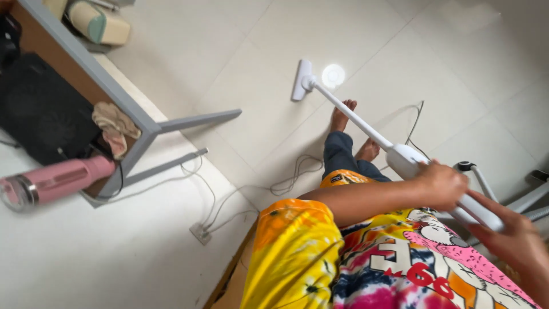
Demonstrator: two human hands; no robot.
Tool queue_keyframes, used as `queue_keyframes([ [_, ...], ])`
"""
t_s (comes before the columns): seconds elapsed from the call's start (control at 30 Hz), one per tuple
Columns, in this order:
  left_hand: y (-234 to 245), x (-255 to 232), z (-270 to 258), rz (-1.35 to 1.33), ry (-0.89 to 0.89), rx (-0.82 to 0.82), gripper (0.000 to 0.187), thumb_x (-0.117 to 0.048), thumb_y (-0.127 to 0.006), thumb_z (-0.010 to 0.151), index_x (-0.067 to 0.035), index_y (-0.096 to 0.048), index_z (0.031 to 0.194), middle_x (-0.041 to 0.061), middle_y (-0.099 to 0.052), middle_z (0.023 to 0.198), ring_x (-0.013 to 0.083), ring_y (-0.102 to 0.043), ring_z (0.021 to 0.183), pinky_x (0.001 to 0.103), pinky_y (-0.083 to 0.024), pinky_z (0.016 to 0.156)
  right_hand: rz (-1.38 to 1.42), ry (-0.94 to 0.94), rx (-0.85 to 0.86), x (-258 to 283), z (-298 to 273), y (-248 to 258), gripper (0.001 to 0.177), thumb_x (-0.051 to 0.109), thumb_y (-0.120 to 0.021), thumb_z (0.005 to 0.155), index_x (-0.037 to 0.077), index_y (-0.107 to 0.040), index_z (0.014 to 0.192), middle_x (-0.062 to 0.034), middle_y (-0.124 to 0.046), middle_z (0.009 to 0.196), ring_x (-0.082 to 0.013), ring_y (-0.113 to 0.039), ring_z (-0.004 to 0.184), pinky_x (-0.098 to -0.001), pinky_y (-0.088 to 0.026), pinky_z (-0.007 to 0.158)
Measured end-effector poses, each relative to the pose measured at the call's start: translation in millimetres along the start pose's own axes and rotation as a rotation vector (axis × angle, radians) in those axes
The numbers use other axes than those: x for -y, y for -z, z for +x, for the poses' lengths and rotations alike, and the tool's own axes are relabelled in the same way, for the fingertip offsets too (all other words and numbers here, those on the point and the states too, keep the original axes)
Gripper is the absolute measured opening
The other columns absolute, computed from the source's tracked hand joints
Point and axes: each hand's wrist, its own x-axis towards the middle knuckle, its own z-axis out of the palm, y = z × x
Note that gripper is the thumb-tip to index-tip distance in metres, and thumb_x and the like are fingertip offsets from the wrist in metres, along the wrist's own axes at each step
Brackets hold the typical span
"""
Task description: The person uses a corded stick vacuum to clean a tiled floor in a bedroom. They move the vacuum back and forth across the floor, navigating around furniture such as a desk, bed, and dresser.
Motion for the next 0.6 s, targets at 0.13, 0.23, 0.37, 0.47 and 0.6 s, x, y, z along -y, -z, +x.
queue_keyframes([
  [0.13,19.5,-42.0,-16.1,-0.132,-0.034,0.074,0.047,-0.037,-0.064,0.090,-0.020,-0.076,0.132,0.001,-0.087,0.127,0.0292,-0.083,0.117,0.073,-0.058,0.105,0.266,0.082,0.095,-80.2,20.5,-1.6,0.077,-0.020,-0.063,0.104,0.014,-0.059,0.173,-0.0318,-0.070,0.149,-0.0502,-0.066,0.130,-0.0645,-0.054,0.106],
  [0.23,3.8,-29.9,-14.8,-0.118,0.027,0.008,0.048,-0.037,-0.066,0.089,-0.022,-0.075,0.134,0.004,-0.085,0.132,0.0326,-0.080,0.126,0.078,-0.057,0.106,0.173,0.058,-0.022,-51.0,8.9,-5.4,0.069,-0.017,-0.070,0.104,0.013,-0.065,0.166,-0.0285,-0.069,0.149,-0.0442,-0.060,0.126,-0.0564,-0.049,0.106],
  [0.37,12.2,24.4,-46.9,-0.143,0.168,-0.102,0.053,-0.039,-0.064,0.092,-0.017,-0.069,0.140,0.020,-0.077,0.141,0.0503,-0.070,0.129,0.074,-0.056,0.098,-0.150,0.311,-0.057,-40.3,38.9,-30.0,0.076,0.004,-0.081,0.095,0.030,-0.075,0.166,-0.0213,-0.077,0.083,-0.0281,-0.058,0.064,-0.0439,-0.051,0.061],
  [0.47,40.7,76.5,-80.4,-0.171,0.202,-0.096,0.047,-0.028,-0.060,0.096,-0.017,-0.067,0.141,0.014,-0.077,0.140,0.0469,-0.066,0.134,0.071,-0.055,0.102,-0.165,0.334,-0.044,38.4,18.4,-52.5,0.072,0.009,-0.084,0.096,0.031,-0.075,0.163,-0.0178,-0.080,0.097,-0.0259,-0.061,0.071,-0.0425,-0.052,0.069],
  [0.6,98.7,139.1,-146.6,-0.191,0.191,-0.074,0.038,-0.010,-0.056,0.101,-0.008,-0.066,0.137,0.017,-0.077,0.137,0.0439,-0.070,0.125,0.064,-0.061,0.101,-0.265,0.325,0.010,115.4,8.9,-85.1,0.070,0.015,-0.082,0.095,0.034,-0.072,0.162,-0.0166,-0.089,0.108,-0.0252,-0.068,0.073,-0.0408,-0.050,0.072],
])
